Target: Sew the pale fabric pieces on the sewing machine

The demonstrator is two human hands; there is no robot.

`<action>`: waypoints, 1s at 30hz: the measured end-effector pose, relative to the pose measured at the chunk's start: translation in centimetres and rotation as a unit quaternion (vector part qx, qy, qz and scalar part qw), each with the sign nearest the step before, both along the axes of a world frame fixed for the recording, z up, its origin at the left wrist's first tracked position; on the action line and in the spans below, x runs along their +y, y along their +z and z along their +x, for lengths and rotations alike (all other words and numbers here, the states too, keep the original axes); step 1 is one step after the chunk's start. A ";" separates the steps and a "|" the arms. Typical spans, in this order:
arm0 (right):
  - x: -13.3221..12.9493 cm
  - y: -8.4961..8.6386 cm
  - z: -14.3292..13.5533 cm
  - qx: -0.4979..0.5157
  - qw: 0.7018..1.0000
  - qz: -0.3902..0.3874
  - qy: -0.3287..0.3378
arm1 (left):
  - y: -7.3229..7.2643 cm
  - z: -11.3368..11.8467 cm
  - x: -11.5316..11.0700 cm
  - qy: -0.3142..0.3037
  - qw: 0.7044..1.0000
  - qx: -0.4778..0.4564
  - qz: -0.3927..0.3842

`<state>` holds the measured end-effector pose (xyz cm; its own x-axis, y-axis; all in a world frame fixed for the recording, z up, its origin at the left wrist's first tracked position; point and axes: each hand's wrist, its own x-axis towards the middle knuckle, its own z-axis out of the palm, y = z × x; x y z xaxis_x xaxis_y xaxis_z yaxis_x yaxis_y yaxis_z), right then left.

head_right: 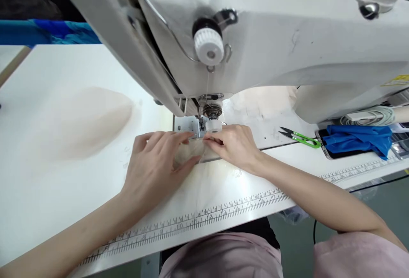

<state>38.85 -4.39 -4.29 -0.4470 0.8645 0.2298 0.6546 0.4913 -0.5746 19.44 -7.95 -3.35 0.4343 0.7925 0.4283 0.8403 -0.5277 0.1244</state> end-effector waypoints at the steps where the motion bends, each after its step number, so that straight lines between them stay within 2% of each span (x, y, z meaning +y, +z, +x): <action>1: 0.1 0.1 -0.1 -0.012 1.000 -0.003 -0.008 | 0.0 0.0 0.0 -0.013 0.999 0.014 0.035; 4: 0.2 0.3 -0.2 -0.027 0.999 0.002 -0.021 | 0.1 0.3 -0.4 -0.057 0.990 0.056 0.116; 6: 0.4 0.3 -0.2 -0.032 0.999 0.012 -0.025 | 0.1 0.5 -0.9 -0.080 0.983 0.084 0.144; 9: 0.7 0.2 0.2 -0.057 0.997 0.035 -0.041 | 0.1 0.6 -1.4 -0.081 0.982 0.115 0.124; 12: 0.8 0.2 0.8 -0.099 0.986 0.123 -0.051 | 0.0 0.5 -1.2 -0.077 0.987 0.114 0.083; 15: 0.3 0.2 1.2 -0.129 0.963 0.238 -0.003 | -0.1 0.1 -0.4 -0.084 0.990 0.099 0.063; 17: -0.2 0.2 1.2 -0.155 0.948 0.277 0.029 | -0.1 -0.1 0.0 -0.089 0.990 0.096 0.057; 23: -0.7 -0.1 1.0 -0.221 0.928 0.297 0.037 | -0.3 0.0 -0.1 -0.060 0.989 0.115 0.065; 30: -0.3 0.1 0.9 -0.246 0.925 0.289 0.023 | -0.6 0.1 0.0 -0.046 0.989 0.119 0.072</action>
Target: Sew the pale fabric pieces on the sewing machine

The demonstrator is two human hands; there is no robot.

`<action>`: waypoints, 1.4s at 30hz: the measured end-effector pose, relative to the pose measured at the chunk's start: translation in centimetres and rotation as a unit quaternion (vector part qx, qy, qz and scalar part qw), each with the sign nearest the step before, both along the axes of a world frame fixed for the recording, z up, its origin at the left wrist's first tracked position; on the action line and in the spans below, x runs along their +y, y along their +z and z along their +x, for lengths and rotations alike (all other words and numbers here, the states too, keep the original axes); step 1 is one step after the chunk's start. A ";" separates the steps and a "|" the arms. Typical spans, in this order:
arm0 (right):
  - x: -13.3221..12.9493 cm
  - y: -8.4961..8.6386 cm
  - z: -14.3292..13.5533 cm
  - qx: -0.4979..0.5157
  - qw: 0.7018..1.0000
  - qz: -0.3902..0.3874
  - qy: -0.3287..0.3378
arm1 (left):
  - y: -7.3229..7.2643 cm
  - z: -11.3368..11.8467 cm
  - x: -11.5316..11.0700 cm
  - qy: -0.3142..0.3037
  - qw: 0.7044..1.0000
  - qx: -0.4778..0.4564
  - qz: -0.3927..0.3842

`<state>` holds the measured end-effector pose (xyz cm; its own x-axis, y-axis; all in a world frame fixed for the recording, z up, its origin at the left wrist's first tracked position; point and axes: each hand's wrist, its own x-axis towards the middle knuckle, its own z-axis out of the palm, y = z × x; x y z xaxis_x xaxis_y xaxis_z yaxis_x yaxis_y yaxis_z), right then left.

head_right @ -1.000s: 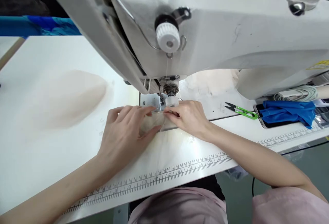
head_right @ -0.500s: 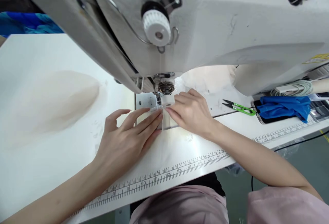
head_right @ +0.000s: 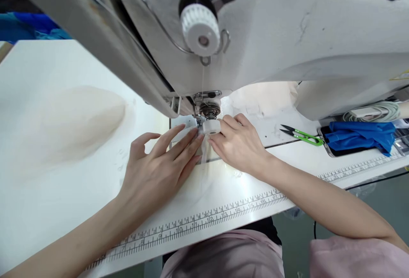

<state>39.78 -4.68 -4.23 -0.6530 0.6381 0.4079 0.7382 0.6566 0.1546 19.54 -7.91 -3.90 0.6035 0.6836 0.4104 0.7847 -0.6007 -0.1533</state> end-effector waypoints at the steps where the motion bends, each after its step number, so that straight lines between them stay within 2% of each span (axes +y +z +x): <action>1: 0.1 0.0 0.0 0.000 1.000 -0.001 -0.001 | 0.0 0.0 0.1 0.000 1.000 0.000 0.002; 12: -0.1 0.1 0.0 -0.009 1.000 -0.009 -0.010 | -0.2 0.0 0.4 -0.003 1.000 -0.021 -0.006; 28: 0.0 -0.1 0.1 -0.033 0.999 0.018 -0.025 | 0.0 -0.1 0.8 -0.002 0.997 -0.053 -0.061; 34: 0.3 0.1 0.1 -0.022 0.999 0.011 -0.027 | -0.2 -0.1 1.2 -0.001 0.998 -0.046 -0.035; 37: 0.2 0.3 0.5 -0.011 1.000 0.008 -0.021 | 0.4 -0.3 1.0 -0.014 0.999 -0.033 -0.015; 39: -0.1 0.8 0.9 0.020 1.000 -0.007 0.010 | 1.4 -0.6 0.6 -0.026 0.999 -0.024 -0.004; 40: -0.2 1.1 1.1 0.041 0.998 -0.036 0.039 | 1.9 -0.8 0.4 -0.032 0.999 -0.023 -0.011; 42: -0.5 1.9 1.4 0.072 0.982 -0.144 0.100 | 2.9 -1.2 -0.3 -0.039 0.997 -0.018 -0.069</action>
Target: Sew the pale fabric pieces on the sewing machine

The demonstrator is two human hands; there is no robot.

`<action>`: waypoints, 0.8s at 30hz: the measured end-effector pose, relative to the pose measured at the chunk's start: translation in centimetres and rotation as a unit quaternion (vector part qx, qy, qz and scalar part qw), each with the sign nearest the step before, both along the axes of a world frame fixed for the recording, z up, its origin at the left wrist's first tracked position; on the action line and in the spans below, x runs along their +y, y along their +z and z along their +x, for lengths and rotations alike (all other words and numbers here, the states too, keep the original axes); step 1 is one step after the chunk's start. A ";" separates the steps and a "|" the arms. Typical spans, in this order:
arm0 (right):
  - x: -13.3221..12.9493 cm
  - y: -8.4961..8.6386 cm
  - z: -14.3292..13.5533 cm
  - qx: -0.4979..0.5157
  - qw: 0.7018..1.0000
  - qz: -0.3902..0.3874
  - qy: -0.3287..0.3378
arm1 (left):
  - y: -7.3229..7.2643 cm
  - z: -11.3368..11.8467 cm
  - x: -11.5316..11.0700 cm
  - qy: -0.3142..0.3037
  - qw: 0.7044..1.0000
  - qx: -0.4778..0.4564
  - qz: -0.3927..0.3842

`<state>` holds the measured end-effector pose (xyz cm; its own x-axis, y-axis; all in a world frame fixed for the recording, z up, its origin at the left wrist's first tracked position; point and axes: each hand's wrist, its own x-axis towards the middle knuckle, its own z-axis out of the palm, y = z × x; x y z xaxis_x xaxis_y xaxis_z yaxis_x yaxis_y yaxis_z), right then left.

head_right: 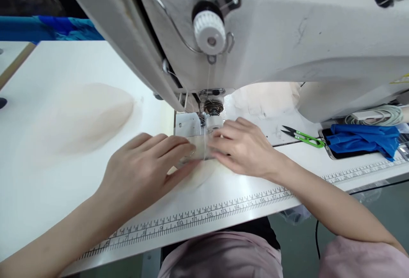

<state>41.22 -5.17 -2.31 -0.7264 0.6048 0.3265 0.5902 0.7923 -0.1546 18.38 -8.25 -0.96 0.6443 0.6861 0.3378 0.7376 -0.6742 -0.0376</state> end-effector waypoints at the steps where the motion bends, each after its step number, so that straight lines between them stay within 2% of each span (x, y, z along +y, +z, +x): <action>1: -0.1 0.4 0.1 0.000 0.997 -0.067 0.026 | 0.4 -0.1 -0.4 -0.005 0.999 0.010 -0.041; 3: -0.3 1.1 0.3 -0.013 0.983 -0.176 0.048 | 0.8 -0.3 -1.1 -0.014 0.993 0.043 -0.110; 5: -0.4 1.4 0.3 -0.018 0.972 -0.229 0.041 | 0.9 -0.3 -1.6 -0.009 0.987 0.068 -0.144; 8: -0.5 1.5 0.3 0.016 0.966 -0.257 0.012 | 1.1 -0.3 -1.6 0.037 0.979 0.026 -0.200; 12: -0.6 1.5 0.1 0.074 0.958 -0.275 -0.022 | 1.9 -0.4 -0.5 0.087 0.945 -0.089 -0.301; 15: -0.7 1.0 -0.2 0.051 0.970 -0.236 -0.019 | 2.1 -0.3 0.6 0.069 0.943 -0.091 -0.314; 18: -0.8 0.1 -0.5 0.065 0.987 -0.145 -0.016 | 1.7 0.2 2.0 0.042 0.947 -0.075 -0.308; 21: -0.5 -0.8 -0.6 0.132 0.989 -0.031 -0.053 | 1.3 0.6 3.4 0.032 0.935 -0.097 -0.339; 24: 0.0 -1.1 -0.7 0.162 0.982 0.016 -0.091 | 1.1 0.7 4.6 0.015 0.934 -0.117 -0.338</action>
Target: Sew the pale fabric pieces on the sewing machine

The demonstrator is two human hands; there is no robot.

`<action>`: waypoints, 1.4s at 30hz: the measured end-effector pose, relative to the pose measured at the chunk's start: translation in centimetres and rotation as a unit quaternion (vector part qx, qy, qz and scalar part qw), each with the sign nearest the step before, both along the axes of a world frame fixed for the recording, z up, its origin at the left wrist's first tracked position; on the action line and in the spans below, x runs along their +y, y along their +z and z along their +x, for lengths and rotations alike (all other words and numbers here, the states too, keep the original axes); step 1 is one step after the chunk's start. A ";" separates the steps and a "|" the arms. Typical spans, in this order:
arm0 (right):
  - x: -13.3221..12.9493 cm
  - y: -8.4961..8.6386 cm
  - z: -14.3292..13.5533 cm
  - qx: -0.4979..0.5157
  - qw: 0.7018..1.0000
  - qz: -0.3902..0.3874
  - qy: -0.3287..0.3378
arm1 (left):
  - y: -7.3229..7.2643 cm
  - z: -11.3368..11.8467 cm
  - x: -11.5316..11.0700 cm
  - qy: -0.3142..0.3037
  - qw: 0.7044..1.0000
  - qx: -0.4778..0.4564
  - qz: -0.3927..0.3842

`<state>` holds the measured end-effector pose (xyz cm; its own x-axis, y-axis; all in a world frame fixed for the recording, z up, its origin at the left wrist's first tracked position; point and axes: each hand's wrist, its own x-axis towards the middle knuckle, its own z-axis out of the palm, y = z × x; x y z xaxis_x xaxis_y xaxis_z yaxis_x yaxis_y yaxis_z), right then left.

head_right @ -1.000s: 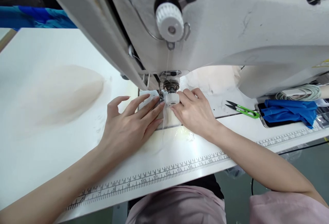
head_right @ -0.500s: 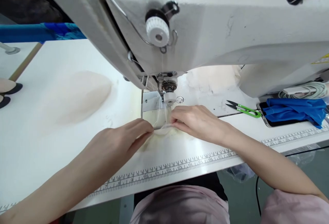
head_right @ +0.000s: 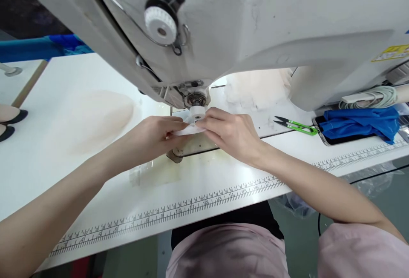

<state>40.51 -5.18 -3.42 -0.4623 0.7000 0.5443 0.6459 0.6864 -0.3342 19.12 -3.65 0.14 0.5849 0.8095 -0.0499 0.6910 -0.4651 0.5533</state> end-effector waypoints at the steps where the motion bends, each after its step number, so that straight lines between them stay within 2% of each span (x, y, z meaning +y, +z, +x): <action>1: 0.1 0.0 -0.1 0.005 1.000 -0.004 -0.008 | 0.0 0.0 0.3 -0.002 1.000 -0.006 0.009; 7: 0.1 0.2 -0.2 0.022 0.999 -0.027 -0.005 | 0.3 -0.4 0.3 -0.038 0.997 -0.050 -0.034; 9: -0.2 0.3 -0.1 0.000 1.000 -0.006 0.017 | 0.0 -0.5 -0.2 -0.054 0.997 -0.045 -0.011; 12: -0.7 0.5 0.1 -0.071 0.995 0.045 0.051 | -1.2 -0.6 -1.4 -0.096 0.986 0.007 0.133; 14: -0.9 0.6 0.2 -0.116 0.988 0.077 0.072 | -2.0 -0.6 -2.2 -0.119 0.953 0.050 0.275; 16: -1.0 0.6 0.1 -0.143 0.981 0.094 0.093 | -2.6 -0.6 -3.2 -0.123 0.906 0.093 0.394; 18: -1.0 0.7 0.0 -0.154 0.978 0.091 0.104 | -2.8 -0.6 -4.0 -0.111 0.870 0.127 0.463; 19: -1.1 0.7 -0.1 -0.154 0.978 0.089 0.107 | -2.8 -0.6 -4.4 -0.101 0.864 0.137 0.475; 26: -1.2 0.9 -0.2 -0.140 0.981 0.075 0.115 | -3.0 -0.8 -5.0 -0.094 0.899 0.131 0.407; 37: -0.5 0.4 -0.4 -0.132 0.983 0.086 0.089 | -3.2 -0.9 -3.7 -0.085 0.905 0.121 0.398; 42: 0.3 -0.1 -0.6 -0.124 0.983 0.117 0.067 | -3.5 -1.0 -2.7 -0.075 0.911 0.109 0.390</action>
<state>39.87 -4.86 -3.54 -0.6810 0.4931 0.5414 0.5860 0.8103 -0.0009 18.15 -6.32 -3.35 0.7371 0.5607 0.3772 0.6412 -0.7565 -0.1286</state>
